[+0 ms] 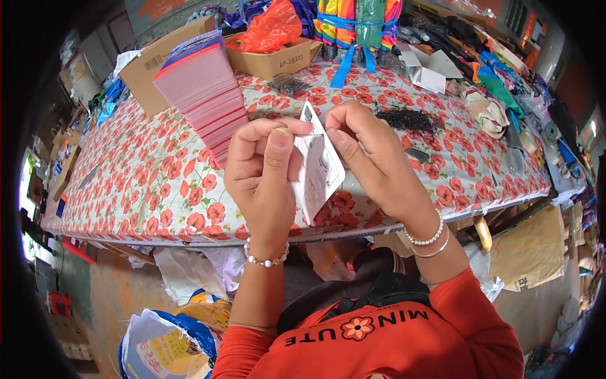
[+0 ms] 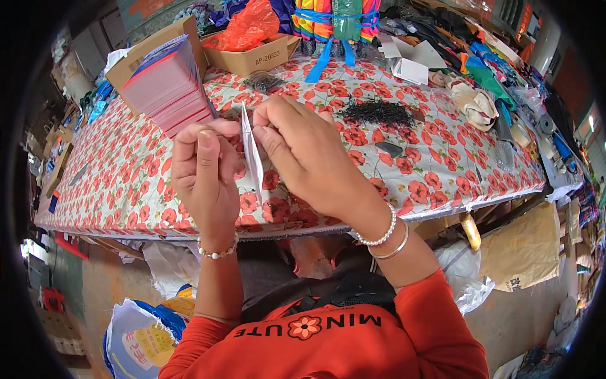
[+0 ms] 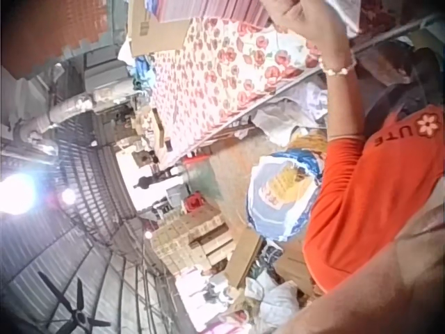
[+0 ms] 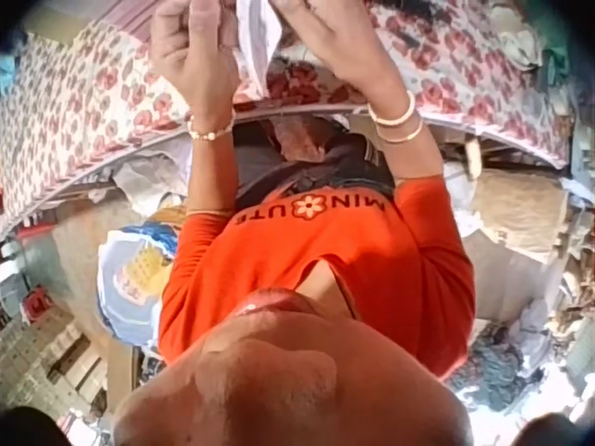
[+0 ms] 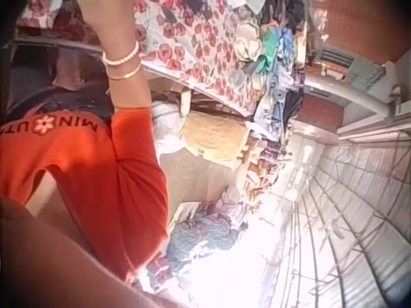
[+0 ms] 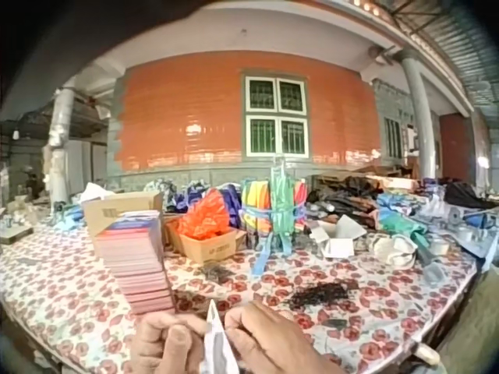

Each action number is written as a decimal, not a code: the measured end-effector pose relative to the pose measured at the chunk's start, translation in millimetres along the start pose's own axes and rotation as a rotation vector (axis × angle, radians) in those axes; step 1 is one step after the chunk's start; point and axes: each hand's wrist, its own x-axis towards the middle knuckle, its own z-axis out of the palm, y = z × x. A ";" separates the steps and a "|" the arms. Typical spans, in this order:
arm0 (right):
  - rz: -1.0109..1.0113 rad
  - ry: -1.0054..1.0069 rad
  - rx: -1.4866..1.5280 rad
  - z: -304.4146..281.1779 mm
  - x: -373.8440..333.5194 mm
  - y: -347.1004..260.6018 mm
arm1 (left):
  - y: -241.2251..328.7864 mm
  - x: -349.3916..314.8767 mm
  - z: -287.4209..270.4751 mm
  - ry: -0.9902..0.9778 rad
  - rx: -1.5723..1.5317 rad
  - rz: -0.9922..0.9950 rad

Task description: Assembling and packaging printed leaflets with small attachments.

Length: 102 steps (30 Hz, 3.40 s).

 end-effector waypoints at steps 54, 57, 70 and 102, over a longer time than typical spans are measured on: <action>0.097 -0.010 0.584 11.8 -12.7 -6.3 | 4.1 3.7 -8.9 -0.311 -0.242 -0.267; 0.064 -0.046 0.445 4.2 -12.9 -4.7 | 10.9 4.3 -4.7 -0.305 -0.178 -0.322; -0.120 -0.022 0.091 -1.6 -15.6 -6.1 | 10.4 -0.6 -3.8 -0.313 -0.065 -0.318; -0.079 0.075 0.266 15.2 -17.7 0.0 | 9.2 -4.2 -0.6 -0.224 -0.063 -0.284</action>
